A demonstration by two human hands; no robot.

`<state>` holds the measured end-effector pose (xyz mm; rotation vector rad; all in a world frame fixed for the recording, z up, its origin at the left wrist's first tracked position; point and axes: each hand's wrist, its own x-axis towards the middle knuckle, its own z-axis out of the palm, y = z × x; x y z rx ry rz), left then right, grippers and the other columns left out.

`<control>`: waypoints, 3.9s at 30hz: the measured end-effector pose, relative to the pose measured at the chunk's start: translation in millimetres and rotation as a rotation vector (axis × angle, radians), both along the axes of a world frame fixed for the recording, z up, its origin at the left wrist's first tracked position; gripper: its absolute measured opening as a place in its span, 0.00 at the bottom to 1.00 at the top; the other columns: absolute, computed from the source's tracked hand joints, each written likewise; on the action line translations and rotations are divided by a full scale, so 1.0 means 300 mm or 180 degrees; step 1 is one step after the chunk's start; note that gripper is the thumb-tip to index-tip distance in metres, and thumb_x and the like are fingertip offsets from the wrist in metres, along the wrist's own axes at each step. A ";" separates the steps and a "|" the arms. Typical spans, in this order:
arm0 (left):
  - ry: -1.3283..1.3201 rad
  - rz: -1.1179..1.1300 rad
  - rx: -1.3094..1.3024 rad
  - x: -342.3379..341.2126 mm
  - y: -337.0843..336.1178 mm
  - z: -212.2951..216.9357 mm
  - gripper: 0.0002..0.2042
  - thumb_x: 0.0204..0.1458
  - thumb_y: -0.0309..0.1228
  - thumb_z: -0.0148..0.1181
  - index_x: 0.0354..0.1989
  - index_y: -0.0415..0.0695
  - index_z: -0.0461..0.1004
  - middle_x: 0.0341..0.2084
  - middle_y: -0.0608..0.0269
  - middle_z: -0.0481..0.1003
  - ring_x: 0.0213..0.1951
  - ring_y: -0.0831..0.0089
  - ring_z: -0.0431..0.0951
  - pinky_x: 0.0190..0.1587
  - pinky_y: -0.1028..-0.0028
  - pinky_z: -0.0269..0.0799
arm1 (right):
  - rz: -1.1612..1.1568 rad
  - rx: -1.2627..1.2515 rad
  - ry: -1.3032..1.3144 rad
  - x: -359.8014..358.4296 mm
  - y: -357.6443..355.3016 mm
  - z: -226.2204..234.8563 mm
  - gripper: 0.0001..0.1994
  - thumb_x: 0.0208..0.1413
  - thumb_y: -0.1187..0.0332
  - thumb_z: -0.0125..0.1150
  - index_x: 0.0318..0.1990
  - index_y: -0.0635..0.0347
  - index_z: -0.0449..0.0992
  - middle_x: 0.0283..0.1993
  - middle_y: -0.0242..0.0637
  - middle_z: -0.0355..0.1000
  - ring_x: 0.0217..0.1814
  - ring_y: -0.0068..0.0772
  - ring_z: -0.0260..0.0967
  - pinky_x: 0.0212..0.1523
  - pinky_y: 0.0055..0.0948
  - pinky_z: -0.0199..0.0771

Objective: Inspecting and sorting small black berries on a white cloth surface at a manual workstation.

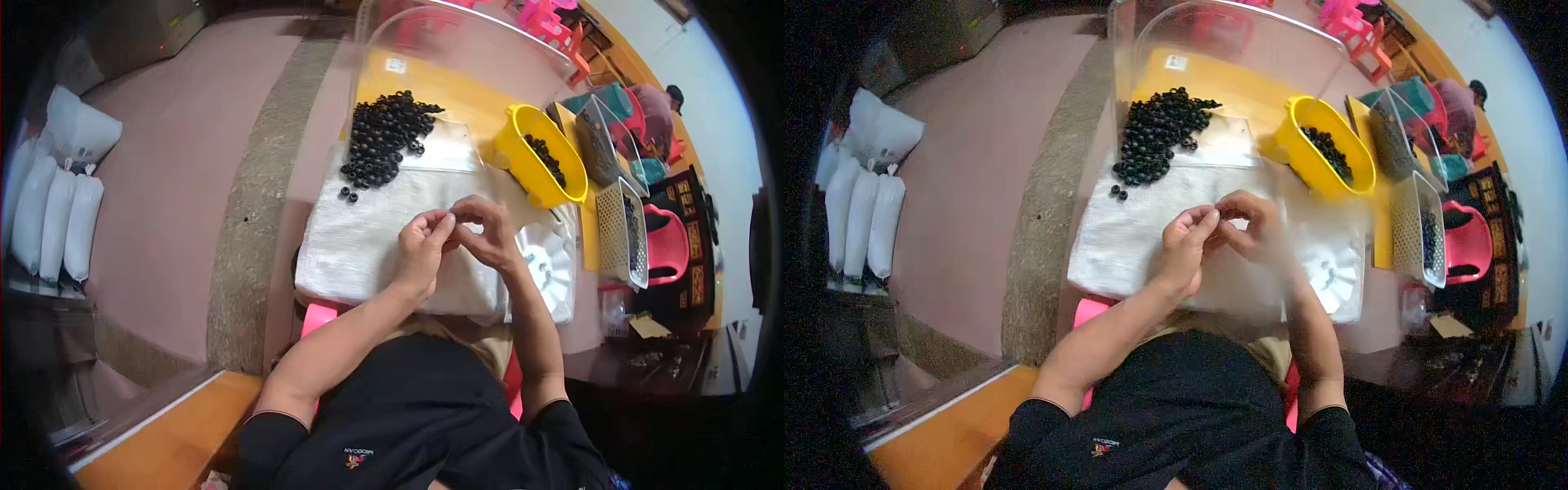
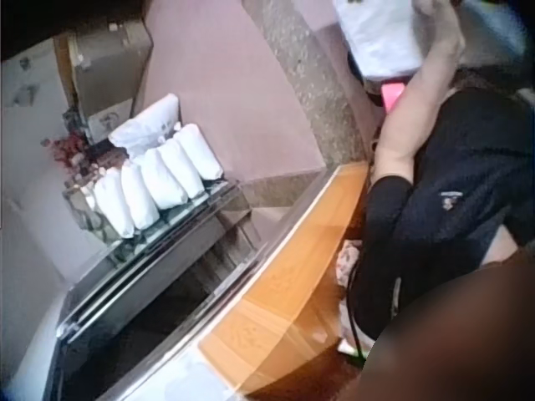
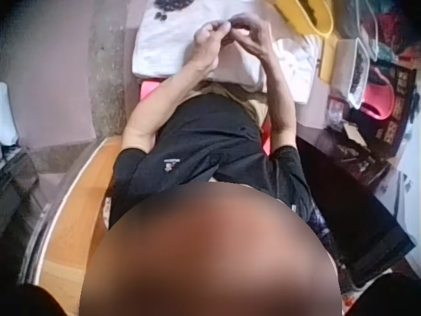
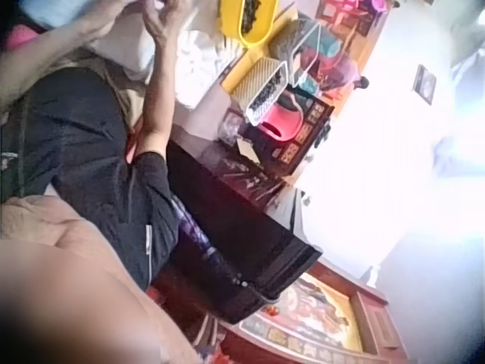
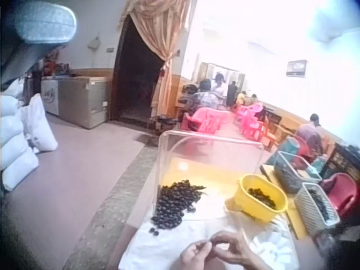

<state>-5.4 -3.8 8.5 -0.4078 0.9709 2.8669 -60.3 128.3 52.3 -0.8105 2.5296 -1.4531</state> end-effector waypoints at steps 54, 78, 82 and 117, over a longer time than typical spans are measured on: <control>0.0503 -0.1786 -0.0210 0.066 0.056 -0.014 0.09 0.50 0.18 0.60 0.40 0.36 0.71 0.37 0.56 0.76 0.39 0.67 0.79 0.47 0.68 0.78 | -0.0794 -0.0218 0.1173 0.328 0.208 -0.030 0.12 0.44 0.77 0.66 0.38 0.61 0.76 0.42 0.40 0.73 0.37 0.42 0.76 0.34 0.31 0.76; 0.0626 -0.1700 -0.0976 0.092 0.084 -0.017 0.09 0.52 0.22 0.62 0.41 0.36 0.74 0.35 0.57 0.79 0.36 0.73 0.79 0.42 0.74 0.77 | -0.1405 0.2056 0.0968 0.309 0.555 -0.045 0.08 0.49 0.76 0.55 0.37 0.61 0.78 0.38 0.42 0.73 0.46 0.46 0.70 0.48 0.38 0.71; 0.0638 -0.1684 -0.0937 0.093 0.085 -0.026 0.08 0.52 0.21 0.62 0.41 0.36 0.74 0.35 0.57 0.79 0.36 0.73 0.79 0.41 0.73 0.77 | -0.1315 0.2231 0.0912 0.286 0.564 -0.059 0.09 0.47 0.77 0.54 0.36 0.60 0.77 0.37 0.43 0.73 0.44 0.46 0.70 0.46 0.38 0.71; 0.0431 -0.2091 -0.0146 0.113 0.087 0.010 0.09 0.54 0.24 0.61 0.42 0.36 0.74 0.37 0.58 0.77 0.38 0.72 0.78 0.45 0.71 0.78 | -0.0866 -0.0944 -0.1336 0.330 0.311 0.035 0.03 0.51 0.77 0.63 0.34 0.67 0.78 0.31 0.29 0.74 0.33 0.17 0.70 0.36 0.18 0.71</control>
